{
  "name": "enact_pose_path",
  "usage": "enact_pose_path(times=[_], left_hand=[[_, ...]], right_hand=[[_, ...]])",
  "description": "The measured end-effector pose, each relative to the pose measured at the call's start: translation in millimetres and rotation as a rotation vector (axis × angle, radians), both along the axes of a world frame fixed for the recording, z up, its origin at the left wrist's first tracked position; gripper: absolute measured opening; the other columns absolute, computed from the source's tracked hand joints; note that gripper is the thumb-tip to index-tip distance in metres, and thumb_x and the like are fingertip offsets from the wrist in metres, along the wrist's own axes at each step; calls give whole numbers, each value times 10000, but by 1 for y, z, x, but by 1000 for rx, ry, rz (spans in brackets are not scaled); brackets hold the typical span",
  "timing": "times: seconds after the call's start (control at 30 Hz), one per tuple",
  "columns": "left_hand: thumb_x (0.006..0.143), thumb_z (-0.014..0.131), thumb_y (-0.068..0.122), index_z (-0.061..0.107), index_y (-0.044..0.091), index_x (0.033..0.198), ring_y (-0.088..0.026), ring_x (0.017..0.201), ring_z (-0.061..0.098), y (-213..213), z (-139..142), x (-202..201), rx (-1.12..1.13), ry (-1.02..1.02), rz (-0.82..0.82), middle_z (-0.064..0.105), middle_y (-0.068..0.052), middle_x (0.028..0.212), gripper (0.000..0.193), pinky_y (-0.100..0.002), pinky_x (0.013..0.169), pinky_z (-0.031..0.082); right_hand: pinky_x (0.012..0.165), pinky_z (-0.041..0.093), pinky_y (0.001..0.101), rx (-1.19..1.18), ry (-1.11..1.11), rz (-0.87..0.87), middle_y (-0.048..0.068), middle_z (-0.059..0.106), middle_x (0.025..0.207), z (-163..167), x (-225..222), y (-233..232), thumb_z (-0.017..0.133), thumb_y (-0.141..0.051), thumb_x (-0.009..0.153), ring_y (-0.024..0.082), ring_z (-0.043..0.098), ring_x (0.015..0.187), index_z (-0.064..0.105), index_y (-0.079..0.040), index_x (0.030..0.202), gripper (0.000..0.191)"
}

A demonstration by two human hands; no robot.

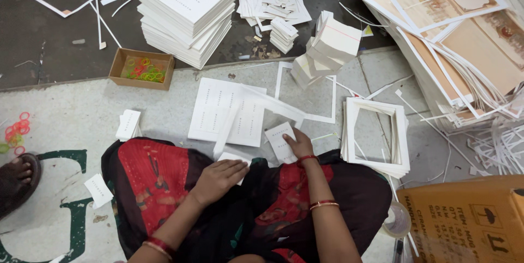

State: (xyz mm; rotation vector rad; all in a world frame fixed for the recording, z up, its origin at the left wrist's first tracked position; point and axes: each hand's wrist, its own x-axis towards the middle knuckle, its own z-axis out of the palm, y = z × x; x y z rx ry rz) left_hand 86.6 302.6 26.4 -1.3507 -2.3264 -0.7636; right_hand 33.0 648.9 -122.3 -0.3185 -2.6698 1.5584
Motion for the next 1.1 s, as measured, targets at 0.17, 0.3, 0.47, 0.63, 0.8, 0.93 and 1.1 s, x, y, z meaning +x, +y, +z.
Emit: enact_pose_path(times=[0.17, 0.3, 0.47, 0.63, 0.8, 0.93, 1.1], left_hand=[[942, 684, 69, 738, 10, 1198, -261, 927, 726, 5, -29, 11, 729, -912, 467, 795, -95, 1026, 268, -398, 859, 581], [1031, 623, 160, 626, -38, 1273, -230, 1028, 685, -4, -55, -16, 1283, -1280, 565, 726, -110, 1141, 313, -386, 898, 559], [1033, 581, 269, 588, -7, 1355, -236, 1159, 660, -8, -37, -71, 1528, -1360, 339, 659, -138, 1292, 424, -377, 972, 553], [1033, 545, 317, 578, -5, 1356, -237, 1206, 624, 32, -10, -71, 1312, -1399, 287, 658, -126, 1302, 457, -380, 1031, 497], [1042, 487, 420, 597, -40, 1337, -247, 1205, 623, 64, -14, -43, 1313, -1505, 201, 680, -155, 1280, 558, -373, 1053, 474], [1012, 537, 382, 582, -23, 1331, -205, 1176, 622, 73, -27, -29, 1310, -1532, 252, 676, -122, 1283, 518, -346, 1019, 480], [1020, 611, 280, 592, -65, 1301, -191, 1080, 647, 78, -37, -20, 1362, -1406, 334, 693, -134, 1214, 445, -333, 951, 509]], right_hand=[[899, 536, 325, -358, -30, -55, 126, 752, 1143, -8, 17, 8, 710, -303, 960, 185, 682, 1027, 667, 9, 1279, 448], [916, 523, 309, -672, -22, -116, 80, 732, 1176, 26, 21, -1, 700, -293, 969, 149, 662, 1040, 636, -17, 1331, 460], [915, 535, 345, -870, -3, -106, 99, 732, 1165, 89, 1, -12, 710, -289, 952, 193, 674, 1036, 613, 34, 1338, 512], [1038, 462, 303, -515, -100, 7, 34, 643, 1316, 115, -2, -47, 716, -337, 1007, 149, 609, 1223, 452, -4, 1430, 599], [888, 542, 335, -439, -60, 106, 126, 751, 1109, 113, 16, -93, 615, -392, 1015, 210, 685, 1007, 651, -19, 1298, 469], [771, 574, 356, -45, -47, 32, 195, 755, 953, 126, 28, -102, 620, -408, 997, 242, 764, 877, 620, -19, 1227, 452], [702, 587, 358, -120, 15, 48, 173, 759, 922, 131, 40, -111, 664, -331, 980, 227, 760, 840, 585, -11, 1147, 369]])
